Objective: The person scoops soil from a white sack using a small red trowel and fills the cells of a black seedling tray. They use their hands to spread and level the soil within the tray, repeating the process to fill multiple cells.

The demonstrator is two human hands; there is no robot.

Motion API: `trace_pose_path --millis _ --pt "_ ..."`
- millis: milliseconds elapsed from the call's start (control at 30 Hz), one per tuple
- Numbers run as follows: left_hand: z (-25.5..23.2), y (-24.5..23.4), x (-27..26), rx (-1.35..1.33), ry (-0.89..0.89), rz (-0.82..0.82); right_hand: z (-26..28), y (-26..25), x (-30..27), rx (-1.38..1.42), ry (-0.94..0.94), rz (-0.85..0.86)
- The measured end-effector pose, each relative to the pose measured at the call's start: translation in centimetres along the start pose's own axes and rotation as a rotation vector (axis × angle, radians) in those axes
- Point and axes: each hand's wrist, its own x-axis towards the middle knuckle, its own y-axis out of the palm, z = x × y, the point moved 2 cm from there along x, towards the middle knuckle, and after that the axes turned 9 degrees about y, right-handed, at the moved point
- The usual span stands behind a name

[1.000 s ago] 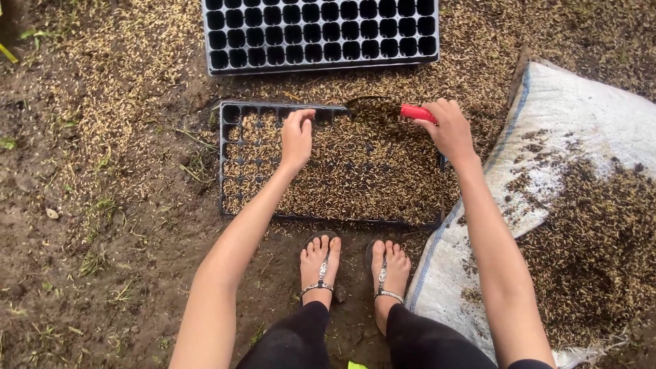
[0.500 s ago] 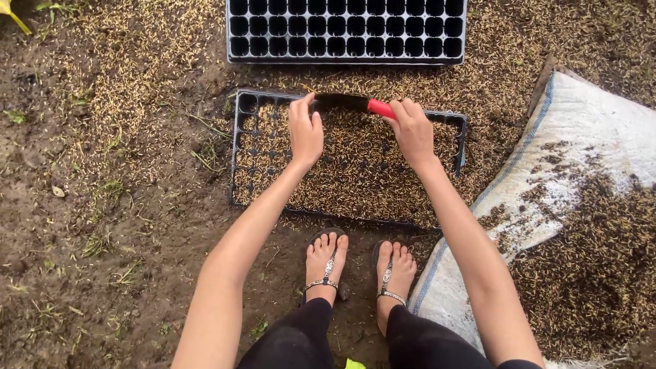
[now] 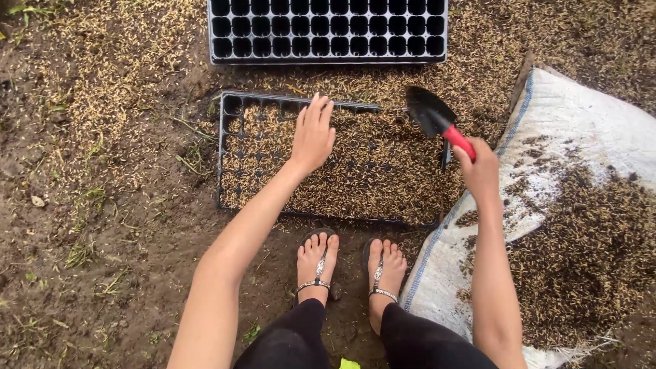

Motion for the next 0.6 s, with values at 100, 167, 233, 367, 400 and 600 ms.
trace_pose_path --millis 100,167,233,367,400,600 --pt "-1.9 -0.8 1.2 0.039 0.058 0.063 -2.4 0.4 -3.2 0.039 0.209 0.049" --pt "-2.7 -0.8 2.7 0.012 0.089 0.095 -1.3 -0.5 -4.5 0.109 0.272 0.071" --pt "-3.7 -0.8 4.0 -0.016 0.117 0.134 -0.9 -1.1 -5.3 0.180 0.340 0.101" --pt "-5.7 0.1 7.6 -0.106 0.139 0.331 -0.7 -2.3 -4.8 0.312 0.466 0.129" --pt "-6.2 0.6 8.2 -0.113 0.152 0.392 -0.6 -2.8 -4.6 0.337 0.504 0.146" --pt "-9.6 1.3 9.3 0.000 0.469 0.578 1.7 -0.2 -6.1 0.414 0.664 0.219"
